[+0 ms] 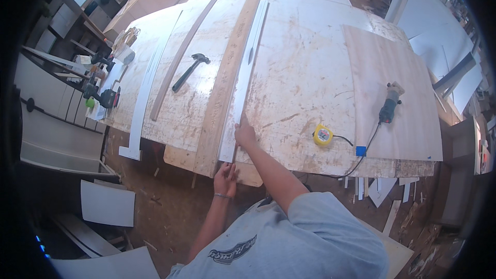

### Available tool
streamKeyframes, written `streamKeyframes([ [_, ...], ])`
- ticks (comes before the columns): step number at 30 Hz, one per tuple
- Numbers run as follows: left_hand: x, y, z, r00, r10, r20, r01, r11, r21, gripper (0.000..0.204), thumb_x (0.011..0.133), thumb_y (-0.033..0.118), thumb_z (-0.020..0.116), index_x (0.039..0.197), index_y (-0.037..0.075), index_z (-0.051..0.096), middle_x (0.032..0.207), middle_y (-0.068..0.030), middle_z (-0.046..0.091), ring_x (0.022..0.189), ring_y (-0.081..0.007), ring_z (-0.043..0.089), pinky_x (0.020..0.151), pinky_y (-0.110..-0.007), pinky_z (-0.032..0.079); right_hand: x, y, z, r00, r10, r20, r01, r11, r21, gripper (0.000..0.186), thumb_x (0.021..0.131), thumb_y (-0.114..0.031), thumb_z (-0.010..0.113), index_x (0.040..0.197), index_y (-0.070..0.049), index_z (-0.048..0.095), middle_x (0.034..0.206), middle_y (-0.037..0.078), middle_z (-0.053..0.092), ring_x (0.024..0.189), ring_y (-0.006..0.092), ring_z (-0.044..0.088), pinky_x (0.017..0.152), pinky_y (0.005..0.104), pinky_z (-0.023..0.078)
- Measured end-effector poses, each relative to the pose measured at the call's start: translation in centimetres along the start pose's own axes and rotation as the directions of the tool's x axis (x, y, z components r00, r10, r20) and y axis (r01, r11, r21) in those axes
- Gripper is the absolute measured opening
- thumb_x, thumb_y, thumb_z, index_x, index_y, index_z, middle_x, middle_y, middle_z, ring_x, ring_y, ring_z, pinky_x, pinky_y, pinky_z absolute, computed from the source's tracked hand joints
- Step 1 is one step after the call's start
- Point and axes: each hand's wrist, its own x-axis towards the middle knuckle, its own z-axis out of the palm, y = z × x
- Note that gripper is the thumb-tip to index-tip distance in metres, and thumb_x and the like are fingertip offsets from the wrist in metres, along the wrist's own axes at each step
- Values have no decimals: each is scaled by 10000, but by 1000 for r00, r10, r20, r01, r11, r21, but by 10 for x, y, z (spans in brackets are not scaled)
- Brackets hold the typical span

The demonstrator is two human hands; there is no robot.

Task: The person aligns a white board against a guide on a workbench and pushes it through a table saw to trim it. After repeating this with another board, the person measures a wooden panel on the floor using a tape measure and places the trimmed boards onto it.

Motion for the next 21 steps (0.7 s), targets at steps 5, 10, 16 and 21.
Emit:
streamKeyframes([
  [5, 14, 0, 25, 999, -14, 31, 13, 1000, 27, 474, 921, 79, 568, 1389, 21, 521, 1264, -23, 556, 1169, -159, 543, 885, -256, 461, 45, 31, 3, 947, -241, -213, 200, 960, -196, 668, 999, -233, 553, 1600, -201, 263, 870, 265, 721, 587, 313, 713, 619, 435, 606],
  [10, 38, 6, 25, 999, 21, 30, -22, 999, 41, 422, 915, 103, 584, 1327, 24, 544, 1240, -30, 560, 1172, -178, 551, 889, -277, 460, 45, -12, -14, 998, -53, -43, 52, 999, -16, 675, 991, -240, 569, 1592, -159, 271, 877, 268, 721, 601, 322, 720, 619, 447, 604],
  [16, 66, 9, 51, 997, 46, 54, -50, 995, 81, 147, 908, 121, 580, 1033, 68, 638, 1058, -32, 632, 1067, -178, 601, 829, -299, 473, 14, 11, -1, 985, -163, -65, 153, 979, -136, 695, 960, -218, 626, 1569, -100, 312, 878, 251, 722, 736, 348, 735, 711, 452, 595],
  [21, 101, 11, 62, 998, 33, 55, -38, 994, 103, 94, 915, 161, 566, 904, 102, 639, 911, -19, 671, 858, -147, 624, 773, -300, 479, -20, 17, -3, 992, -123, 21, 124, 990, -67, 567, 925, -144, 651, 1458, -45, 487, 899, 205, 730, 837, 358, 729, 755, 442, 570],
])
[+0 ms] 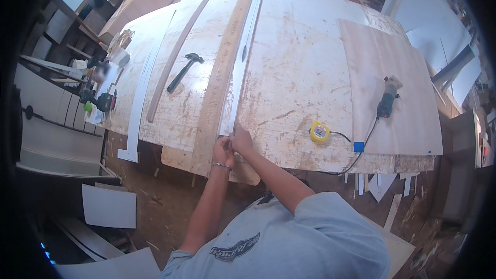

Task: The person aligns a white board against a guide on a workbench and pushes it through a table saw to trim it. After repeating this with another board, the person measures a wooden panel on the floor using a tape measure and places the trimmed boards onto it.

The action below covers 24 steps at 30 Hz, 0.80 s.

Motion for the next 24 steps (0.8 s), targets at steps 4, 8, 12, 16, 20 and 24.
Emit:
streamKeyframes([
  [4, 33, 0, 4, 1000, -16, -7, 16, 999, 33, 115, 922, 187, 558, 879, 112, 634, 857, -21, 673, 766, -137, 619, 708, -282, 477, 1, -11, -17, 996, 22, 90, -33, 993, 118, 525, 926, -112, 637, 1434, -44, 524, 871, 195, 731, 778, 317, 732, 722, 411, 577],
  [8, 67, 3, 12, 998, -67, -16, 67, 997, -26, 119, 928, 190, 546, 864, 121, 618, 828, -16, 652, 746, -127, 605, 662, -268, 467, 12, -20, -28, 999, 37, 37, -43, 978, 206, 447, 924, -107, 641, 1365, -49, 602, 843, 183, 730, 740, 269, 733, 697, 385, 580],
  [12, 82, 7, 43, 994, -40, -105, 38, 999, -21, 120, 935, 195, 545, 845, 139, 600, 807, 2, 632, 724, -114, 584, 647, -258, 454, 34, -17, -32, 994, 34, -109, -13, 981, 194, 347, 919, -119, 659, 1260, -59, 687, 836, 170, 732, 731, 251, 732, 686, 386, 579],
  [16, 88, 12, 55, 994, -20, -106, 25, 999, 44, 130, 942, 218, 549, 845, 142, 590, 808, 16, 626, 725, -103, 572, 645, -258, 428, 50, -17, -40, 996, 60, -70, -52, 993, 110, 347, 916, -172, 679, 1247, -68, 700, 830, 173, 732, 730, 278, 724, 694, 398, 570],
  [20, 83, 18, 99, 967, 5, -254, 0, 1000, 20, 135, 878, 176, 576, 745, 154, 575, 694, 38, 584, 626, -90, 541, 593, -253, 410, 74, 3, -39, 984, -80, -157, 73, 996, -45, 383, 914, -220, 688, 1267, -73, 693, 834, 184, 731, 726, 300, 714, 705, 410, 561],
  [24, 98, 24, 91, 979, 18, -204, -10, 999, 41, 104, 909, 184, 551, 826, 147, 600, 795, 35, 603, 747, -103, 554, 671, -288, 398, 81, -16, -42, 986, -13, -165, 31, 994, 105, 258, 949, -257, 606, 1051, -53, 728, 862, 190, 729, 806, 374, 708, 767, 471, 549],
])
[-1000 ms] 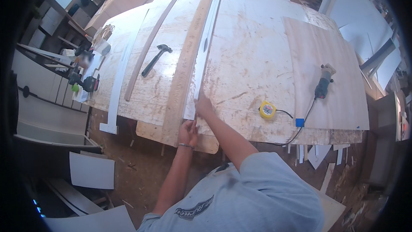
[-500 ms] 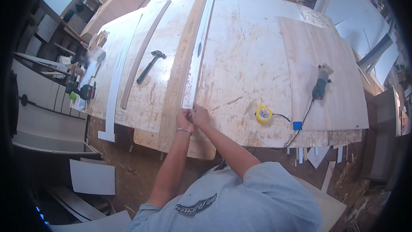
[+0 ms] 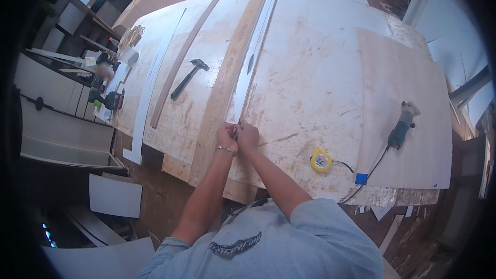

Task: The person aligns a white board against a guide on a workbench and pushes it through a table saw to trim it. After repeating this with another board, the person measures a wooden panel on the floor using a tape measure and places the trimmed boards onto it.

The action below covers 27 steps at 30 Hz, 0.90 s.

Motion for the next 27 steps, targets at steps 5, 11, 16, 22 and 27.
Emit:
streamKeyframes([
  [5, -9, 13, 26, 994, 35, 104, -36, 999, 13, 89, 868, 135, 559, 831, 123, 639, 720, 48, 623, 646, -77, 548, 569, -232, 395, 22, -7, 6, 995, 88, -40, -83, 992, 97, 360, 923, -221, 669, 1259, -94, 693, 828, 187, 728, 713, 289, 702, 704, 414, 552],
  [11, 4, 20, 0, 879, -106, 465, 15, 981, 195, 212, 920, 154, 556, 1051, 47, 684, 1024, -47, 683, 979, -155, 620, 905, -295, 461, 38, 23, 25, 979, 10, -202, -18, 999, -41, 376, 927, -151, 684, 1298, -91, 688, 789, 141, 717, 665, 171, 686, 614, 330, 550],
  [16, -42, 203, -44, 612, -596, 520, -49, 628, 777, 358, 974, 259, 587, 1202, 4, 693, 1186, -79, 695, 1106, -176, 622, 974, -340, 469, 43, -6, 27, 913, 404, 53, -391, 832, 394, 434, 972, -48, 610, 1404, -27, 577, 879, 122, 711, 798, 162, 711, 613, 259, 575],
  [22, 121, 357, 125, 699, 60, 713, -603, 585, 542, 384, 918, 222, 616, 1233, 7, 664, 1068, -103, 728, 998, -184, 660, 895, -336, 506, 41, -35, 65, 799, 559, -222, -280, 673, 685, 376, 971, -19, 577, 1332, 47, 498, 1078, 160, 676, 893, 215, 720, 747, 303, 620],
  [27, 243, 329, 278, 188, 28, 982, -974, -124, 190, 333, 941, 202, 553, 1219, 127, 720, 1107, -116, 743, 1059, -274, 683, 959, -370, 517, 32, -37, 100, 640, 744, -192, -138, 357, 924, 229, 976, -107, 578, 1186, -40, 518, 1203, 157, 661, 981, 223, 684, 795, 357, 560],
])
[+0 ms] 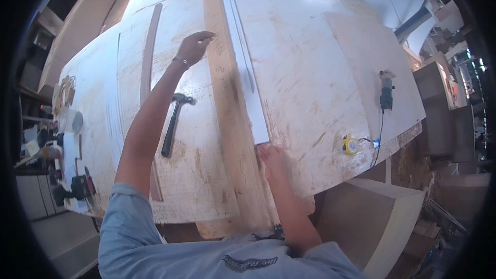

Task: The person aligns a white board against a guide on a workbench and pushes it through a table saw to trim it. After repeating this with another board, the person measures a wooden panel on the floor using a tape measure and places the trimmed boards onto it.

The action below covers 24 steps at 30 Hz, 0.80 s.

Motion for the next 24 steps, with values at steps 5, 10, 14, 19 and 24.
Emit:
streamKeyframes([
  [5, 102, -40, 69, 922, 72, 380, -267, 830, 490, 430, 953, 114, 483, 1340, 178, 661, 1337, -76, 663, 1288, -250, 566, 1082, -412, 428, -13, -12, 4, 993, 101, 65, -95, 992, -85, 247, 961, -244, 601, 1151, -100, 538, 1215, 116, 677, 984, 198, 624, 764, 348, 444],
  [10, 137, -73, 115, 842, 18, 539, -384, 722, 576, 450, 926, 159, 535, 1359, 220, 641, 1377, -53, 635, 1340, -256, 514, 1121, -467, 351, -58, -36, 50, 987, 161, -11, -161, 987, 30, 189, 953, -239, 592, 1083, -103, 574, 1225, 102, 652, 890, 216, 594, 741, 345, 443],
  [14, 146, -78, 128, 818, 45, 573, -472, 623, 624, 404, 940, 203, 519, 1316, 158, 659, 1404, -58, 620, 1405, -275, 459, 1138, -483, 322, -65, -34, 61, 989, 139, 46, -141, 989, 42, 161, 945, -218, 580, 1048, -96, 568, 1257, 91, 610, 830, 210, 562, 721, 332, 436],
  [19, 157, -78, 123, 839, 19, 543, -437, 618, 653, 414, 962, 256, 487, 1318, 122, 649, 1436, -71, 595, 1451, -293, 416, 1162, -530, 290, -52, -36, 82, 982, 112, 152, -125, 989, 75, 167, 935, -194, 591, 1062, -87, 577, 1210, 48, 566, 800, 196, 575, 697, 326, 447],
  [24, 185, -98, 128, 858, -2, 514, -394, 638, 661, 419, 981, 261, 460, 1337, 124, 634, 1468, -72, 565, 1450, -316, 413, 1162, -587, 274, -36, -43, 107, 977, 74, 202, -87, 995, 56, 212, 934, -191, 600, 1105, -67, 583, 1152, 46, 557, 772, 192, 594, 685, 326, 461],
])
